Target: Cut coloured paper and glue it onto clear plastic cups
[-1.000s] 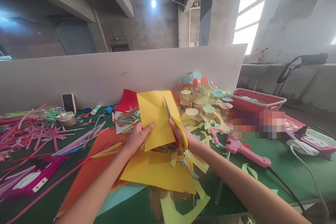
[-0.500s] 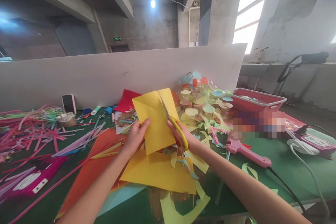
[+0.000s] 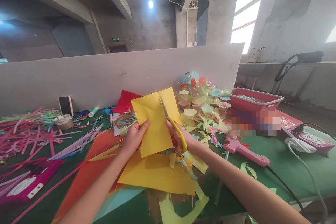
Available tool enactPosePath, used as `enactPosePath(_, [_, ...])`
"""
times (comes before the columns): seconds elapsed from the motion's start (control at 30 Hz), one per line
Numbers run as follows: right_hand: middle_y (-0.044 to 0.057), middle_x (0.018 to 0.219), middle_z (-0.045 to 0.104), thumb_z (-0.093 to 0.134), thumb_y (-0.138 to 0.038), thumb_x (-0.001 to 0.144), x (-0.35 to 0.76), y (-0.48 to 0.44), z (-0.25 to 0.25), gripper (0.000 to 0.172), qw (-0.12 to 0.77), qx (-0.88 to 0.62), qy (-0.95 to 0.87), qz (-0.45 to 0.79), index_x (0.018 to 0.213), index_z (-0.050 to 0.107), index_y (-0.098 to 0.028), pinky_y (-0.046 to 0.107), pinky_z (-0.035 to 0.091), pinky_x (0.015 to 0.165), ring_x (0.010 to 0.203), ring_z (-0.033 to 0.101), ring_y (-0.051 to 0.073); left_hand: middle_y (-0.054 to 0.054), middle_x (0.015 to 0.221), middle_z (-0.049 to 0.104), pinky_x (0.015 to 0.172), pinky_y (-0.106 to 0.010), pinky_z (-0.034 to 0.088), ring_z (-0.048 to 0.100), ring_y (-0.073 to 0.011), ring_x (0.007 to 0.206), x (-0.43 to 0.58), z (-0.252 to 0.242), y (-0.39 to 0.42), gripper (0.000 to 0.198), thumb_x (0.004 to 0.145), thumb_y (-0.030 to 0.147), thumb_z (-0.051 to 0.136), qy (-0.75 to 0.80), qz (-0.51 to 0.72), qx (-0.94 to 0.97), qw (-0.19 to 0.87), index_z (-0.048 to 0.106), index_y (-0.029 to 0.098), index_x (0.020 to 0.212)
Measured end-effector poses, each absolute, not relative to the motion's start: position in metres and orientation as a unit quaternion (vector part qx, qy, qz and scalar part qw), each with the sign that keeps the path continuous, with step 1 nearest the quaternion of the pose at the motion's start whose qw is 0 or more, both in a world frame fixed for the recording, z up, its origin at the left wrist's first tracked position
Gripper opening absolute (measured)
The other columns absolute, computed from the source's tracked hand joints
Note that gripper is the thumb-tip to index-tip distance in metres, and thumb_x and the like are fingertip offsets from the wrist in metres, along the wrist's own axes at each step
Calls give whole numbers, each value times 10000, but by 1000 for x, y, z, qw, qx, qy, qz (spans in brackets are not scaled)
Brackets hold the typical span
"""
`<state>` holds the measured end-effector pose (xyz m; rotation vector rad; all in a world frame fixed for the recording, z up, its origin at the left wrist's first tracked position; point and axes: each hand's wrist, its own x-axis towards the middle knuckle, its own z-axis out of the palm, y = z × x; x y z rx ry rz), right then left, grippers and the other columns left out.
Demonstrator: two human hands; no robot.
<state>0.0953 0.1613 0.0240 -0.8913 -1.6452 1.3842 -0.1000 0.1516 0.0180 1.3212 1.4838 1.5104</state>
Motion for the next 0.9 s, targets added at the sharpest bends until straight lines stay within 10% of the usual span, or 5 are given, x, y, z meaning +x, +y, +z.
enactPosePath(0.9, [-98,492,309,527,-690,843,95,182,2,492,410,-306,-630,584,702,357,-250,222,278,368,403,281,84,-108,872,773,626,-334,560,726,-274,749,-99,25,149,599,578,600,803,550,567,484,377,690,132,935])
